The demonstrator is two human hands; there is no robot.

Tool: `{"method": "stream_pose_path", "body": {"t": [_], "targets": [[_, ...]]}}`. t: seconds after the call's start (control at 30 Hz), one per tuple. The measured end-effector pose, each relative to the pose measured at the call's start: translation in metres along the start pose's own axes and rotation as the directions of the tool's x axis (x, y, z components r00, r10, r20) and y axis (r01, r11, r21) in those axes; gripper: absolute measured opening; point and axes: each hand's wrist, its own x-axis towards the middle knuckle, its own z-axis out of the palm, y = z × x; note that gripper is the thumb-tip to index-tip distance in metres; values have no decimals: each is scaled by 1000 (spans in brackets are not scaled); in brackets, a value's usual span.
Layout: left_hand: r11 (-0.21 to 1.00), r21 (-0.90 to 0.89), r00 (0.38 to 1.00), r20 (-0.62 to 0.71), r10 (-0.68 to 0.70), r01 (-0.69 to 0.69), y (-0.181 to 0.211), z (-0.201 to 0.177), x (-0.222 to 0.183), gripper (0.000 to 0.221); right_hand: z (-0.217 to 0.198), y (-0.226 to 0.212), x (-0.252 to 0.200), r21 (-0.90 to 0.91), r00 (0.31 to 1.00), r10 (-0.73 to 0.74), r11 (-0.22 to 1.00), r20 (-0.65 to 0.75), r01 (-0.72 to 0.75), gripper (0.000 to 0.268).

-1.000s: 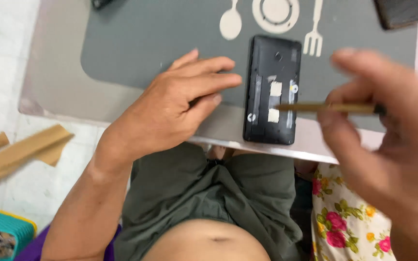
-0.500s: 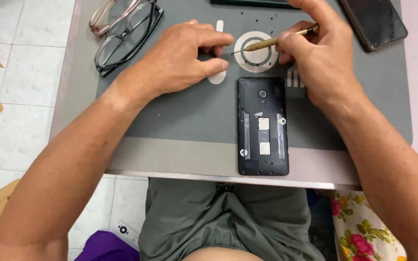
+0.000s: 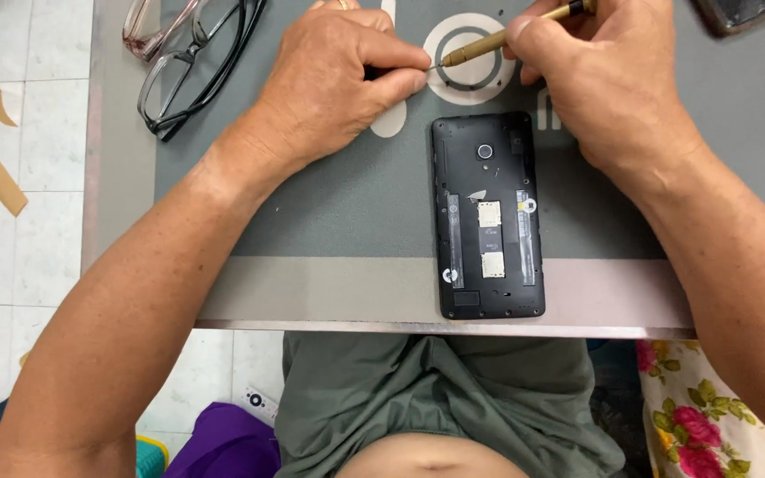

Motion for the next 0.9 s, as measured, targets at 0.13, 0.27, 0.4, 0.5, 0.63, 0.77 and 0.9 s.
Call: {"method": "stream_pose_path", "body": {"t": [0.13, 0.27, 0.4, 0.5, 0.63, 0.77, 0.9], "targets": [[1000, -10, 999, -35, 12, -12, 0, 1, 0, 9, -4, 1, 0, -33, 999, 31, 999, 28, -30, 8], [1000, 6, 999, -28, 14, -14, 3, 0, 0, 12, -9, 1, -2, -25, 997, 75, 997, 11, -75, 6], [1000, 5, 1000, -9, -19, 19, 2, -3, -2, 11, -13, 4, -5, 40, 999, 49, 998, -14, -49, 8], [984, -166, 998, 25, -57, 61, 4, -11, -4, 43, -18, 10, -8, 105, 1000, -9, 994, -28, 12, 13], [978, -176, 994, 31, -104, 107, 18, -16, -3, 15, -14, 22, -4, 114, 998, -14, 993, -54, 20, 12], [979, -105, 984, -13, -179, 177, 25, -6, 3, 13, -9, 17, 0, 88, 997, -69, 994, -26, 71, 10], [987, -72, 988, -35, -147, 145, 22, -2, 4, 4, -6, 0, 0, 61, 994, -111, 992, 6, 110, 18]]}}
